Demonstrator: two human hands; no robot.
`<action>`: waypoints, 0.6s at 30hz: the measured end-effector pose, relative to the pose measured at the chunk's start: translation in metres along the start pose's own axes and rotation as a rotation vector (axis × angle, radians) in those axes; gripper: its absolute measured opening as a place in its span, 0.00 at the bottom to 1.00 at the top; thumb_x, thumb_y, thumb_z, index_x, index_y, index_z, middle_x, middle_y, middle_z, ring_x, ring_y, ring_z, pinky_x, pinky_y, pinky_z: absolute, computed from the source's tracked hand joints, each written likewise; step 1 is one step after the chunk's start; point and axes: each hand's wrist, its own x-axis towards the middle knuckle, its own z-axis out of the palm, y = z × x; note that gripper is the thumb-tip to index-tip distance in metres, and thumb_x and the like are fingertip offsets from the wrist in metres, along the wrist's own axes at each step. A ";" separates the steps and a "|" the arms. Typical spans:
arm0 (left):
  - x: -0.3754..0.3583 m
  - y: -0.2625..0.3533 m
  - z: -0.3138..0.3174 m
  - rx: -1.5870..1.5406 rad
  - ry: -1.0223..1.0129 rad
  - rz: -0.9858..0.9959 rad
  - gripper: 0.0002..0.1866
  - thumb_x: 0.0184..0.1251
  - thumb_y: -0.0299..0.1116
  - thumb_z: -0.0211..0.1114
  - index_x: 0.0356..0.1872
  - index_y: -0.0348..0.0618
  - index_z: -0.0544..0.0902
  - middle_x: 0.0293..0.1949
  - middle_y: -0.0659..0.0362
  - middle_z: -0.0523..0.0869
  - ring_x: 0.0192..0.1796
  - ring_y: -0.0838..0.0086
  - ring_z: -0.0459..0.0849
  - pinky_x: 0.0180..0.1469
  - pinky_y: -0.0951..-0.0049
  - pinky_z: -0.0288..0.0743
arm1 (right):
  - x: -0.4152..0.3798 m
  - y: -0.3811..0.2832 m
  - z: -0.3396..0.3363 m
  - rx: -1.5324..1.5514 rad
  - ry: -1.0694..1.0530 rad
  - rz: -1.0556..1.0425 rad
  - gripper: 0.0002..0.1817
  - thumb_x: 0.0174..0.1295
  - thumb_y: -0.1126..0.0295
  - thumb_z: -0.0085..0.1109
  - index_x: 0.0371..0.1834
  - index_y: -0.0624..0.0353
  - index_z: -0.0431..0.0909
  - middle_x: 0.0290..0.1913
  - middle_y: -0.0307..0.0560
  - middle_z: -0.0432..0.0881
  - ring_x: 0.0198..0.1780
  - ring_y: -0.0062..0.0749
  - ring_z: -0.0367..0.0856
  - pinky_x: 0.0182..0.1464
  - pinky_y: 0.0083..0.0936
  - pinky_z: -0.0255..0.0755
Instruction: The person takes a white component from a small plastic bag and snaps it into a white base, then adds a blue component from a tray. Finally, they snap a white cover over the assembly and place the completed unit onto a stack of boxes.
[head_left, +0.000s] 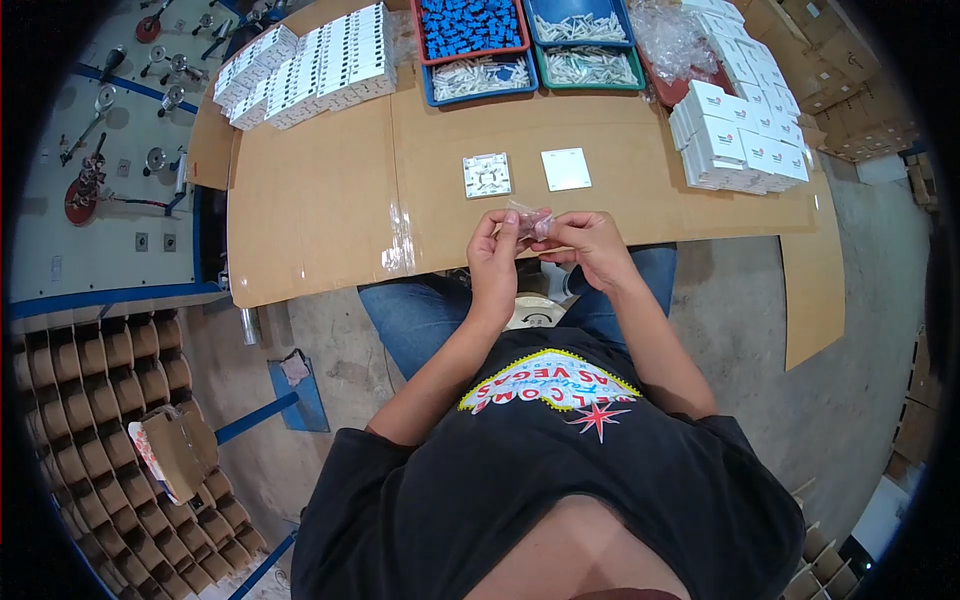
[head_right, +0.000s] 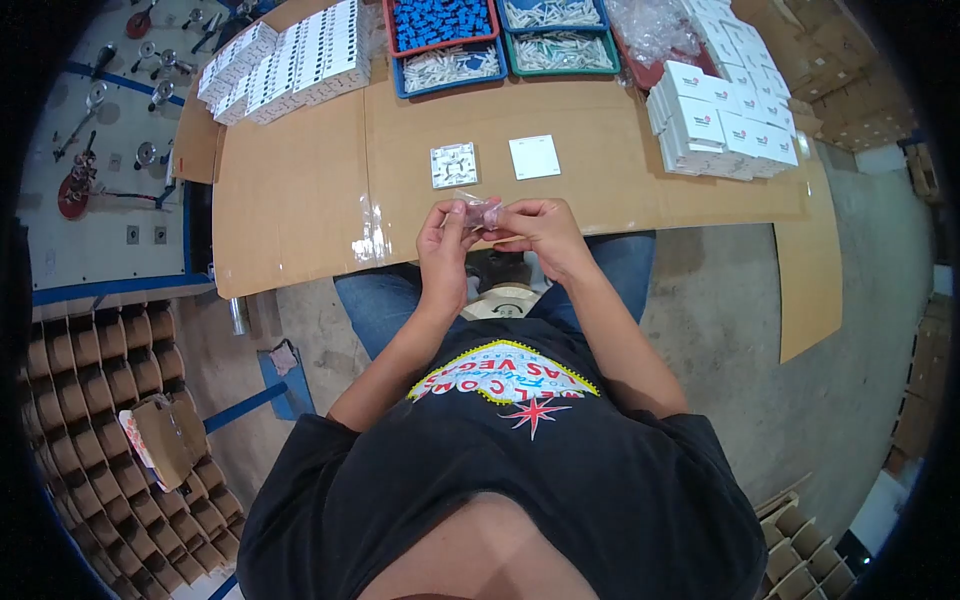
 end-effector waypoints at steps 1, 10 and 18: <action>-0.001 -0.001 -0.001 -0.002 -0.003 0.006 0.12 0.85 0.39 0.55 0.47 0.40 0.77 0.51 0.43 0.90 0.52 0.67 0.90 0.54 0.70 0.83 | -0.001 0.001 0.000 -0.044 0.014 -0.027 0.10 0.69 0.69 0.67 0.44 0.68 0.87 0.41 0.51 0.90 0.43 0.36 0.92 0.43 0.30 0.88; 0.001 -0.003 -0.008 0.034 -0.014 0.006 0.11 0.86 0.38 0.53 0.49 0.40 0.77 0.54 0.45 0.89 0.53 0.68 0.89 0.58 0.69 0.83 | -0.013 -0.001 0.003 -0.057 0.008 -0.016 0.14 0.68 0.69 0.69 0.49 0.70 0.87 0.40 0.51 0.89 0.41 0.34 0.91 0.40 0.29 0.88; 0.005 0.041 0.000 1.048 -0.117 0.768 0.29 0.65 0.37 0.72 0.67 0.44 0.77 0.64 0.56 0.82 0.68 0.60 0.78 0.74 0.53 0.62 | -0.012 -0.011 0.010 -0.252 0.114 -0.089 0.11 0.66 0.67 0.71 0.42 0.66 0.90 0.32 0.44 0.88 0.35 0.24 0.88 0.36 0.19 0.81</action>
